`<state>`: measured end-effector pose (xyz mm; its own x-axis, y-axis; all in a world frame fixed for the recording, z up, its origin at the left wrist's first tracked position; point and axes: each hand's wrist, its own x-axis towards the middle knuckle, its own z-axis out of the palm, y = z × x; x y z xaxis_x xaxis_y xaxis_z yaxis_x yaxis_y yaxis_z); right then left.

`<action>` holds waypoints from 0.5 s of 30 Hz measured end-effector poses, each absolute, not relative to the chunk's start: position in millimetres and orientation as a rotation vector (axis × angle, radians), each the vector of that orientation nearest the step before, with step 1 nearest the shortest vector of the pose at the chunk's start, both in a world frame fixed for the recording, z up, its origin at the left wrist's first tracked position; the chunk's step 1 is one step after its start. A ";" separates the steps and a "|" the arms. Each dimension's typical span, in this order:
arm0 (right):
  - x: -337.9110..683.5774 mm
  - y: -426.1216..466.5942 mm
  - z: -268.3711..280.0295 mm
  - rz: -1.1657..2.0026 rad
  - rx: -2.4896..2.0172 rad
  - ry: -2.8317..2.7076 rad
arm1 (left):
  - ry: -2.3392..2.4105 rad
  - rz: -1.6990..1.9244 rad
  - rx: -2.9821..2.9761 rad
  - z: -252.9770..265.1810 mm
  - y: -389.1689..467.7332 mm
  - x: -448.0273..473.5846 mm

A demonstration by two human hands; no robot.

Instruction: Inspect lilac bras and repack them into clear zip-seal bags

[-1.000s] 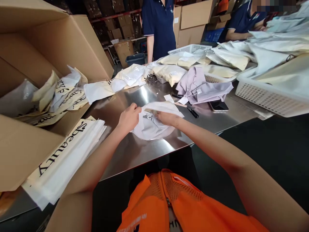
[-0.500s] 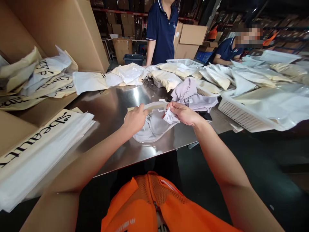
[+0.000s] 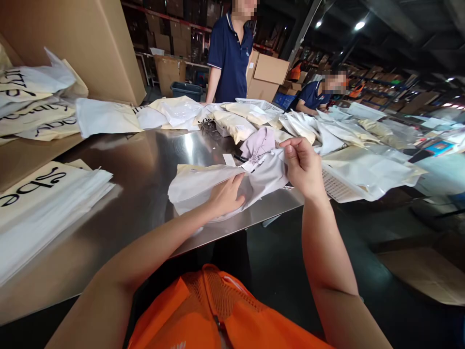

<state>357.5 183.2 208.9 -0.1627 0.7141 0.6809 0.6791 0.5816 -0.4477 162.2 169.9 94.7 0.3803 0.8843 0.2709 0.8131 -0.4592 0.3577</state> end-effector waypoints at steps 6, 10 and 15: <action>381.1 186.1 212.2 0.260 -1.194 -1.865 | 1.456 0.574 2.272 84.7 173.3 163.8; 380.1 193.7 207.1 0.484 -1.232 -1.726 | 1.578 0.543 2.238 72.8 158.0 135.2; 328.3 174.4 165.8 0.353 -1.148 -1.502 | 1.725 0.463 2.066 64.2 155.0 101.7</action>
